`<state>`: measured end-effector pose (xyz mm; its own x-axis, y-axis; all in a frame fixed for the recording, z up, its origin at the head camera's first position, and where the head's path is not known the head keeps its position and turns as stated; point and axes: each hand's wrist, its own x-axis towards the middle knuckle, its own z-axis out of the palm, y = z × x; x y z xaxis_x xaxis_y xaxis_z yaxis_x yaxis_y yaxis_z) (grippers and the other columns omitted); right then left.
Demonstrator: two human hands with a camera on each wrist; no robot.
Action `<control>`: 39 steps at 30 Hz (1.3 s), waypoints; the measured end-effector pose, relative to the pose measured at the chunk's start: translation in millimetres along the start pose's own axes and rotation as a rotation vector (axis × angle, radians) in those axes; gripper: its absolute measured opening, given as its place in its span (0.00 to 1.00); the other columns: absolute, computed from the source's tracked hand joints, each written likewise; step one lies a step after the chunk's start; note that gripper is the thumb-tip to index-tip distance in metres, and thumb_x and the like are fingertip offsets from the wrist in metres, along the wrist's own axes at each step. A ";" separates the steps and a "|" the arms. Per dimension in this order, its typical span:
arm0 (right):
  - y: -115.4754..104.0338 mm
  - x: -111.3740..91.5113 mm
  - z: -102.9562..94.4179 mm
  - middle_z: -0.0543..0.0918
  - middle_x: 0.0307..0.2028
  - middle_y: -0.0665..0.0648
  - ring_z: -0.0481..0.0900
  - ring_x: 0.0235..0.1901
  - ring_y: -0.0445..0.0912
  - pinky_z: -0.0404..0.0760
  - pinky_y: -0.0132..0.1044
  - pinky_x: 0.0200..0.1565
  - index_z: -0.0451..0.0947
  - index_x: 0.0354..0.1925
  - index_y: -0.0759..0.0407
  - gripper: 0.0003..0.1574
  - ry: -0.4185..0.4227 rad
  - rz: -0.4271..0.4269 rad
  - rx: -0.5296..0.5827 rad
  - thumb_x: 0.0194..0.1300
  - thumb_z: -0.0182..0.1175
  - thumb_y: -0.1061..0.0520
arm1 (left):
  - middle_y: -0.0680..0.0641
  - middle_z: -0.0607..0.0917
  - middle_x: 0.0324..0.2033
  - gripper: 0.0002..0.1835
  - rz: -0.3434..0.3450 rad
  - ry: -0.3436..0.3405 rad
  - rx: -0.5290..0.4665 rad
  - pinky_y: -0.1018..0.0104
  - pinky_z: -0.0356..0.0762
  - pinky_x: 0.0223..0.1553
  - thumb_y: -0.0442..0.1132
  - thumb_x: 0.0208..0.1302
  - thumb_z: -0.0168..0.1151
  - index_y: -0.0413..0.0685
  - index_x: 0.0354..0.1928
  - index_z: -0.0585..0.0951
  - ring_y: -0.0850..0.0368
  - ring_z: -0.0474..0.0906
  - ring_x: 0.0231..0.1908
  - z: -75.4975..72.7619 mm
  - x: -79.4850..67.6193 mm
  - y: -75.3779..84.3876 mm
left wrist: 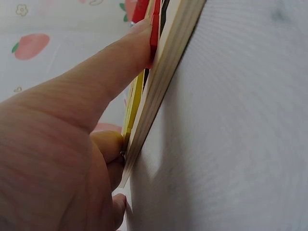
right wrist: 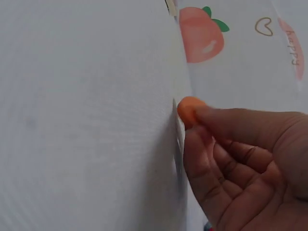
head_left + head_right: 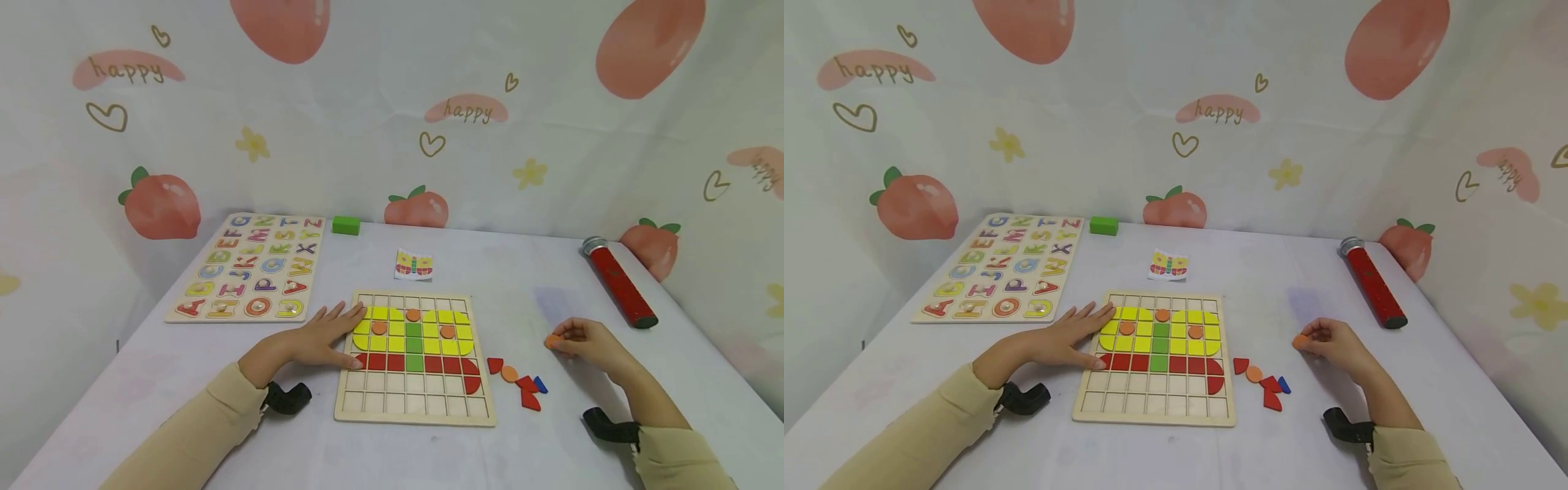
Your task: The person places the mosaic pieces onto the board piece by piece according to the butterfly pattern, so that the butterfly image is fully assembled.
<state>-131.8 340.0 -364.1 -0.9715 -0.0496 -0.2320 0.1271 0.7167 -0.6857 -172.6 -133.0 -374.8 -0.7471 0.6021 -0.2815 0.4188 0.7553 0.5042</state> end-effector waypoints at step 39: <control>-107.3 1.6 84.2 0.83 0.27 0.57 0.80 0.26 0.44 0.83 0.33 0.33 0.75 0.35 0.70 0.13 -0.432 -0.208 0.188 0.59 0.63 0.59 | 0.53 0.43 0.74 0.55 -0.007 -0.004 -0.003 0.46 0.26 0.71 0.66 0.51 0.61 0.55 0.74 0.44 0.46 0.29 0.73 -0.3 -0.1 0.7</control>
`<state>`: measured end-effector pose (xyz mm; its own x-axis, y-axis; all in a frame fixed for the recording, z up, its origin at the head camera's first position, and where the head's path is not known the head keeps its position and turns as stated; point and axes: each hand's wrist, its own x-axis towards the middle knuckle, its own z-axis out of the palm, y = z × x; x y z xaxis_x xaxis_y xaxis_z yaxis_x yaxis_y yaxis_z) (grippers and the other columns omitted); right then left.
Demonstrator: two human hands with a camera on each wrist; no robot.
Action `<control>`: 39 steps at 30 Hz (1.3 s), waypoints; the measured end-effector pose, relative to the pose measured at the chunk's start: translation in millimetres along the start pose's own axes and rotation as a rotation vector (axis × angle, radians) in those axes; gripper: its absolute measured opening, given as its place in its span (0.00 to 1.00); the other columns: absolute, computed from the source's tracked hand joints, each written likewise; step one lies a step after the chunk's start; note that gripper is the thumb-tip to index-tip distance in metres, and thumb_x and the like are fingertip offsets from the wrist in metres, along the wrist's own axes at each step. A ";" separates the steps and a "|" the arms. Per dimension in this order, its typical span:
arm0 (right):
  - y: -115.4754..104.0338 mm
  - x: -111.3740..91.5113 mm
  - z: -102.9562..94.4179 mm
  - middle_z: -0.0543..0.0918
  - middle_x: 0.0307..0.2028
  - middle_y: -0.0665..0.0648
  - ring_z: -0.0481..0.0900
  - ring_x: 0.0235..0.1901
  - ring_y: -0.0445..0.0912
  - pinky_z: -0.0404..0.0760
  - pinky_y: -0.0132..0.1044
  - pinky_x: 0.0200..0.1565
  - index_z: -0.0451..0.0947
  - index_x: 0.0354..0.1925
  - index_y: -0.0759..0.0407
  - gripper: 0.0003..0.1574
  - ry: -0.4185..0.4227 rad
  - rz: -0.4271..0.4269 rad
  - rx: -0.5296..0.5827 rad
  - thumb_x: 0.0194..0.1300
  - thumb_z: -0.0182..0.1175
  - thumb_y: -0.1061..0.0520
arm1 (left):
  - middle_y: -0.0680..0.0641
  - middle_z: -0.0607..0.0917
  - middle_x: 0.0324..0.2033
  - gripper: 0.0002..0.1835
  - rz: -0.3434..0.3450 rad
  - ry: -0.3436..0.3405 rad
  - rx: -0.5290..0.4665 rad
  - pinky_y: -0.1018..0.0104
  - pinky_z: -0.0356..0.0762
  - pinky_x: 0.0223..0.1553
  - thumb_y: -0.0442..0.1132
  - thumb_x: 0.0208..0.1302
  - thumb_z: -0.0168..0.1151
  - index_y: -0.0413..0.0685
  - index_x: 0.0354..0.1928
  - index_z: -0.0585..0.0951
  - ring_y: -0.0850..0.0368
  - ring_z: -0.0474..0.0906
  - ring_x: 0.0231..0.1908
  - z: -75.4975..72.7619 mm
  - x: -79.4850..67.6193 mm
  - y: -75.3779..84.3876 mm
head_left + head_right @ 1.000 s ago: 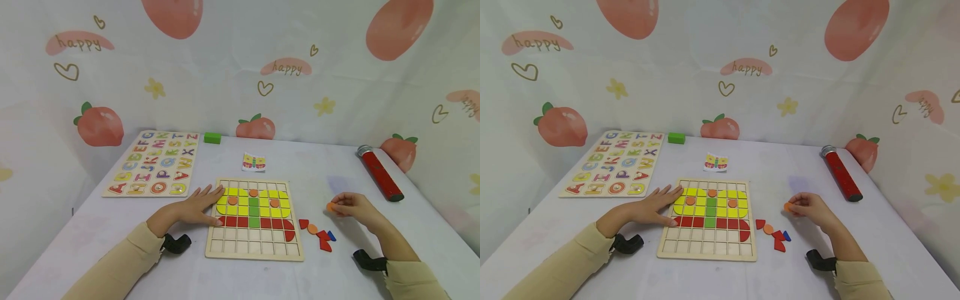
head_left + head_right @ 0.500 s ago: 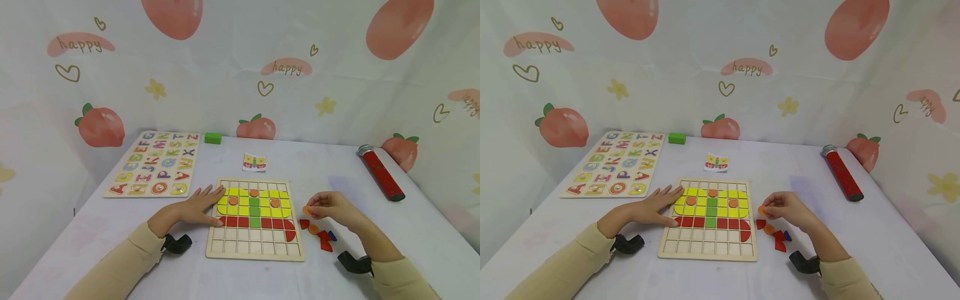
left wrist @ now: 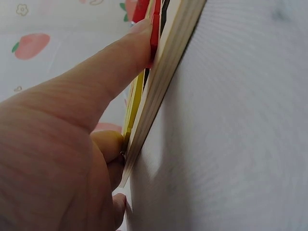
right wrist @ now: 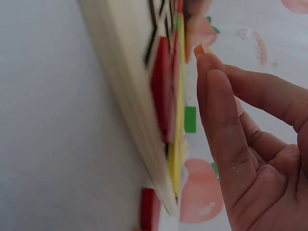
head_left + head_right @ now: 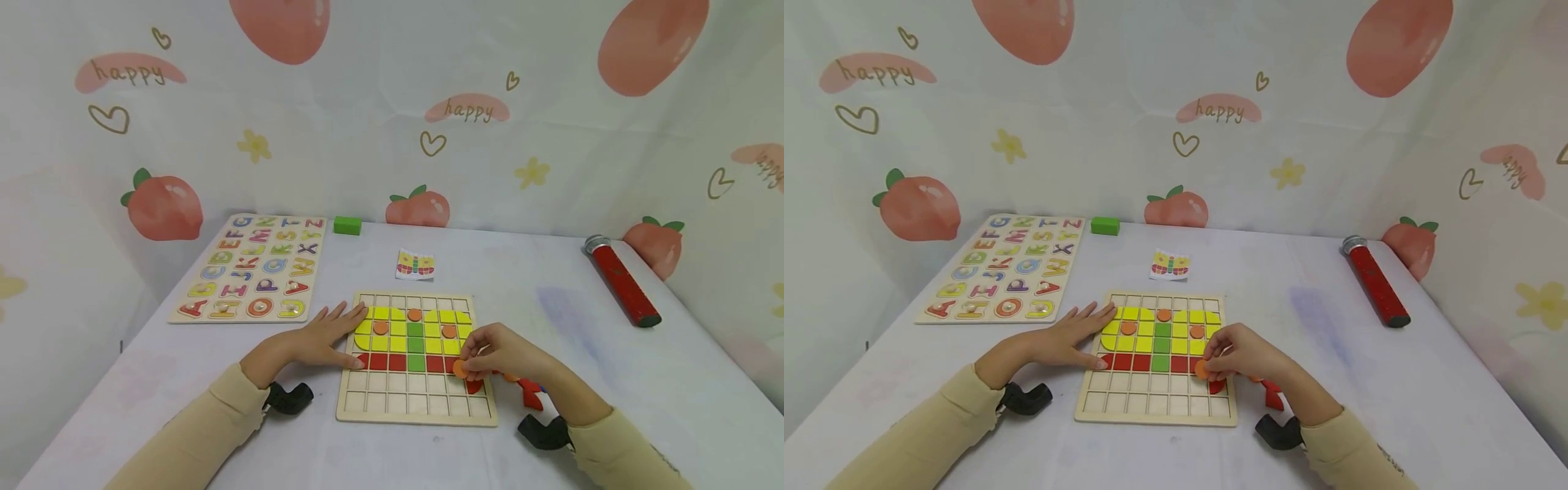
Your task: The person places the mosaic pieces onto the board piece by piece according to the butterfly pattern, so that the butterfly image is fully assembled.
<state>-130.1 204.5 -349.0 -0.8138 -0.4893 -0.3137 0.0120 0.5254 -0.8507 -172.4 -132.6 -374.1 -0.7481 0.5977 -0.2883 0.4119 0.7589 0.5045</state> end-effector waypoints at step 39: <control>-2.7 -21.1 -9.0 0.80 0.29 0.52 0.74 0.26 0.42 0.76 0.29 0.26 0.80 0.35 0.61 0.09 0.084 -0.044 -0.283 0.56 0.66 0.58 | 0.52 0.43 0.74 0.55 0.015 -0.001 0.016 0.44 0.26 0.71 0.66 0.52 0.61 0.54 0.74 0.44 0.45 0.29 0.73 -0.9 1.1 -1.1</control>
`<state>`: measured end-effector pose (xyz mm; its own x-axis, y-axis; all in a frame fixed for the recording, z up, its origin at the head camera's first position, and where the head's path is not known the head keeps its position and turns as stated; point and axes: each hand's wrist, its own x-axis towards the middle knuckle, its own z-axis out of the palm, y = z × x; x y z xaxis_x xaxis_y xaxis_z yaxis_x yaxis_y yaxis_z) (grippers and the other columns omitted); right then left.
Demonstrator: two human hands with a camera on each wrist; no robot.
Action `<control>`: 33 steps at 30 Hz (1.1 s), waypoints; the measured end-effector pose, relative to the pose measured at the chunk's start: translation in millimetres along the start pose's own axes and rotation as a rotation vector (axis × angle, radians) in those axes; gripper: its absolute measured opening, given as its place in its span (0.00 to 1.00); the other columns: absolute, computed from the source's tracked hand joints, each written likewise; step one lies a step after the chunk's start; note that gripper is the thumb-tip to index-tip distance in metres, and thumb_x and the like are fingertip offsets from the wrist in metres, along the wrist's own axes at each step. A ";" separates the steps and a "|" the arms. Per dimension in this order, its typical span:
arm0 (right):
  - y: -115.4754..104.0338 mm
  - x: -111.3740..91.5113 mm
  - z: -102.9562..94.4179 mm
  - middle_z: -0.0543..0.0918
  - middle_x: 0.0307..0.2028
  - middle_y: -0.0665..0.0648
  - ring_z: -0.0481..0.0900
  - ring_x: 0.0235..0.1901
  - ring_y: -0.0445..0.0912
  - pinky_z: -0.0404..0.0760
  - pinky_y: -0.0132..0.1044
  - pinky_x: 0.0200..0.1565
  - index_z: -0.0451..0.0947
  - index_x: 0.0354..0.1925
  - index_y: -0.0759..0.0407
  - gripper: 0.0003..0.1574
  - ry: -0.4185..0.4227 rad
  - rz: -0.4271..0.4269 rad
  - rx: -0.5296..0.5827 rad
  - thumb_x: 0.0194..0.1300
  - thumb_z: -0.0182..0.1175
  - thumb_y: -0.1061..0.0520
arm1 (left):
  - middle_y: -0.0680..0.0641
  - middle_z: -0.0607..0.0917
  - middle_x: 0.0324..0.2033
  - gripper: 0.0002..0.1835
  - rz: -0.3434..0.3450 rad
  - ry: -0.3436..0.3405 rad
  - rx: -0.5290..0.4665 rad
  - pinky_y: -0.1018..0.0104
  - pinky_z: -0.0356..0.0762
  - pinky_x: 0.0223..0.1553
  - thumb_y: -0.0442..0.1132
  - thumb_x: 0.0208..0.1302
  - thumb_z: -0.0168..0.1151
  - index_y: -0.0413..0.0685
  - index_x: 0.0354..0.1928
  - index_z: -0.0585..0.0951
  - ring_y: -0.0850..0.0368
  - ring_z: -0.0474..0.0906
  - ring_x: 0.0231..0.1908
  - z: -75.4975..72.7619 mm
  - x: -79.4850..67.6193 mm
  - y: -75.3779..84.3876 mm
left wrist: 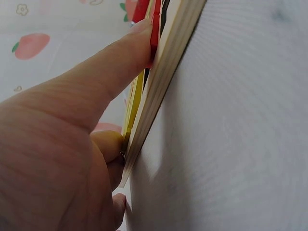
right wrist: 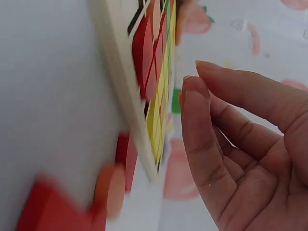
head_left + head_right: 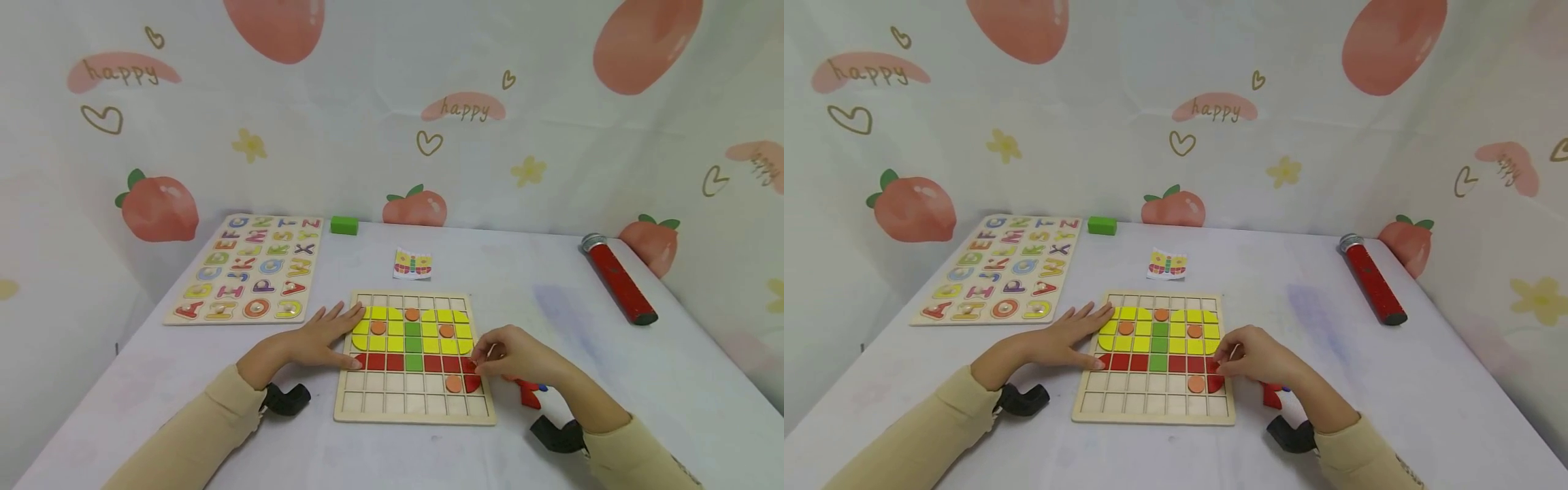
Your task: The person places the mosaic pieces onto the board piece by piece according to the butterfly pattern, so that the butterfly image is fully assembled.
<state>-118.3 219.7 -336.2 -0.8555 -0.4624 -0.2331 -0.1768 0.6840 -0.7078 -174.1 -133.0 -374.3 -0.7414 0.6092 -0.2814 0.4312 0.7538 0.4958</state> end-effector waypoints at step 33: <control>60.9 -45.0 -17.3 0.77 0.31 0.54 0.71 0.29 0.45 0.75 0.29 0.27 0.77 0.36 0.64 0.16 0.089 0.201 -0.005 0.50 0.70 0.60 | 0.51 0.43 0.74 0.54 0.000 0.010 -0.015 0.44 0.27 0.71 0.65 0.52 0.61 0.53 0.74 0.45 0.45 0.30 0.73 0.1 -1.4 1.4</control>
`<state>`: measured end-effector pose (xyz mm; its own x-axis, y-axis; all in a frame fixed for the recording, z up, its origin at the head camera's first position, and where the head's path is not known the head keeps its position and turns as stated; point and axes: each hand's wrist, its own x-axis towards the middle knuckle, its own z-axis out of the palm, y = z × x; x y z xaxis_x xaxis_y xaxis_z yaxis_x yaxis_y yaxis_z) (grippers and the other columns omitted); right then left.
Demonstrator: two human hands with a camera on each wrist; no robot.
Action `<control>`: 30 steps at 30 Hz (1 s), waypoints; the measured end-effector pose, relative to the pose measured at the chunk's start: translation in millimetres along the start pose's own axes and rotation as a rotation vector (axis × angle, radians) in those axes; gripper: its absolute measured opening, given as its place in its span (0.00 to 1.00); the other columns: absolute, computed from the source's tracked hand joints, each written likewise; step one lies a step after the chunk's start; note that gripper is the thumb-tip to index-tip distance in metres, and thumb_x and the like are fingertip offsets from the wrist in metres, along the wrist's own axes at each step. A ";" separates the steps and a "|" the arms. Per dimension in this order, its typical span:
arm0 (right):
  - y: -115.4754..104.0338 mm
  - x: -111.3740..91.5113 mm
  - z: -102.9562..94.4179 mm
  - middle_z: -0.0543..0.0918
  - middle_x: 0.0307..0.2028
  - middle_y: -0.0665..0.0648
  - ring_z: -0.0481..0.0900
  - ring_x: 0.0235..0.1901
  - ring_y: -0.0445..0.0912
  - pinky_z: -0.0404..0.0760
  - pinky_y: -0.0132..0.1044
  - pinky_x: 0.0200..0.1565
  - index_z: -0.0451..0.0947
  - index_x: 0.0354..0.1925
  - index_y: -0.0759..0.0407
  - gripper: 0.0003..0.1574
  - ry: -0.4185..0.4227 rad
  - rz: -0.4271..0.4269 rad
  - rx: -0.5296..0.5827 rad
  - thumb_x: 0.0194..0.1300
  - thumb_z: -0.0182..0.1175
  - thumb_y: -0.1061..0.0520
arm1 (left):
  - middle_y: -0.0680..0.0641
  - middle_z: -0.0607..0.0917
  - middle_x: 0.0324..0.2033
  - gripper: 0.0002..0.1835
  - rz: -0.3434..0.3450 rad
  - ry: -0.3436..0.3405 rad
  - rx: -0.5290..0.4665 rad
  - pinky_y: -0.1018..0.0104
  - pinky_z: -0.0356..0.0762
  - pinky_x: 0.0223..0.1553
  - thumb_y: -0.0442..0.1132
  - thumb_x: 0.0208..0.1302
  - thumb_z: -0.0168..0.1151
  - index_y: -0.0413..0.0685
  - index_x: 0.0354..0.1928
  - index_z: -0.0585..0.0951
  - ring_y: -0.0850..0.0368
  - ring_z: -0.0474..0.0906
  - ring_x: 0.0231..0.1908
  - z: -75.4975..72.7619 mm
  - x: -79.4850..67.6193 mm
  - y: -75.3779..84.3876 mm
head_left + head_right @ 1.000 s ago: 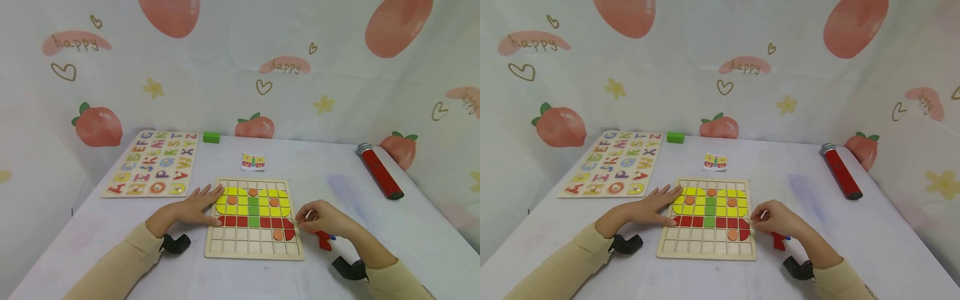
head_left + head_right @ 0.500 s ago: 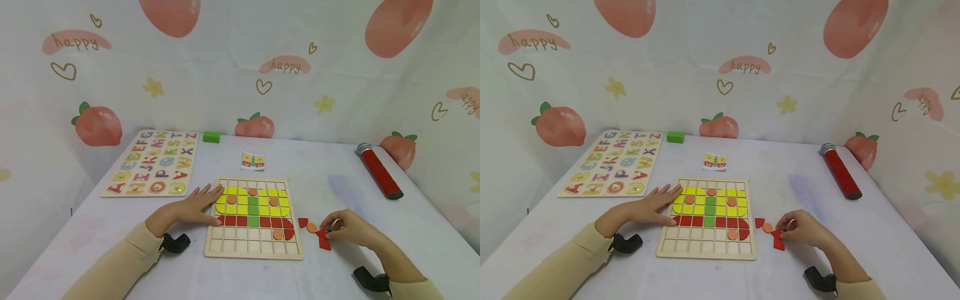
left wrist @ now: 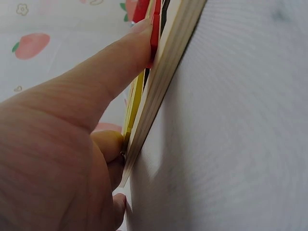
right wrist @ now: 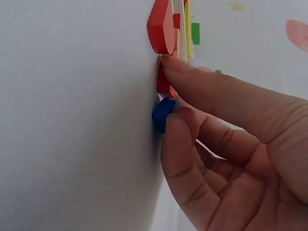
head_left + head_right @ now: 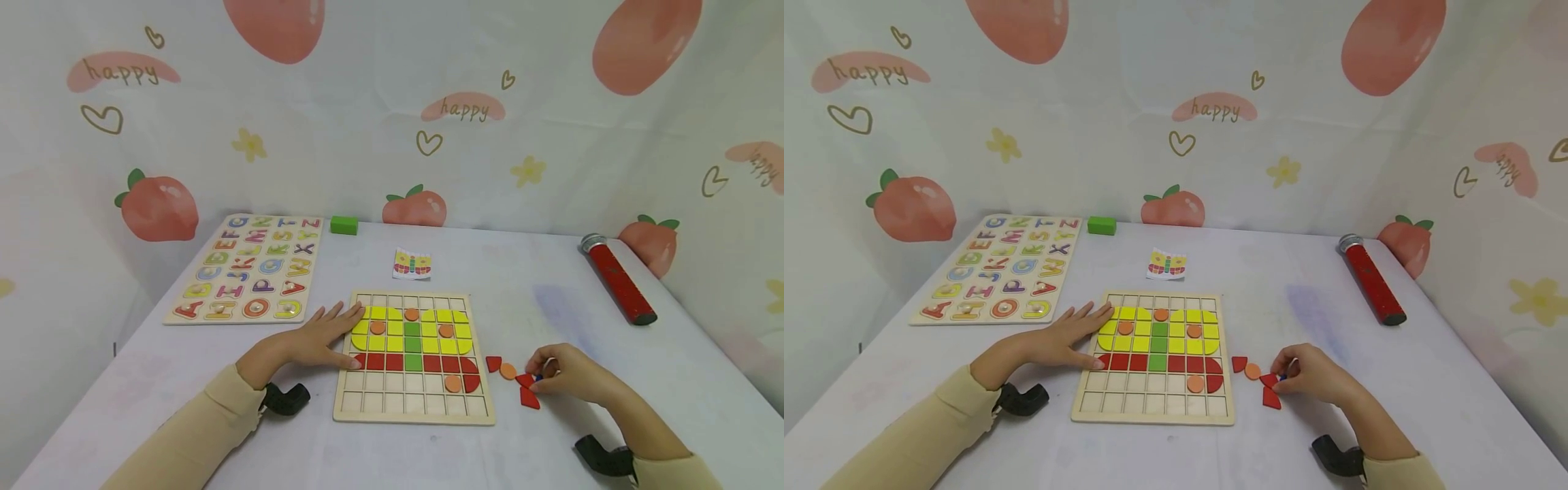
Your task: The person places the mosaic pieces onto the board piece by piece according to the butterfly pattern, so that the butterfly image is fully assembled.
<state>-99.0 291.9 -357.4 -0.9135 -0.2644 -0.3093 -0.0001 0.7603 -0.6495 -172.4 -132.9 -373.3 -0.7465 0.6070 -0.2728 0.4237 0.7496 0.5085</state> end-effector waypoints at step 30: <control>-55.7 40.8 15.6 0.80 0.28 0.54 0.78 0.26 0.44 0.81 0.31 0.31 0.76 0.38 0.65 0.12 -0.104 -0.097 0.128 0.60 0.62 0.57 | 0.53 0.42 0.74 0.55 -0.004 -0.005 -0.006 0.45 0.26 0.71 0.66 0.52 0.61 0.55 0.74 0.44 0.46 0.29 0.73 1.0 0.4 -0.4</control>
<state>-129.9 229.5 -344.7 -0.8646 -0.3979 -0.3069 -0.0281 0.6481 -0.7610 -172.4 -132.6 -374.5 -0.7455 0.6052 -0.2791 0.4177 0.7506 0.5121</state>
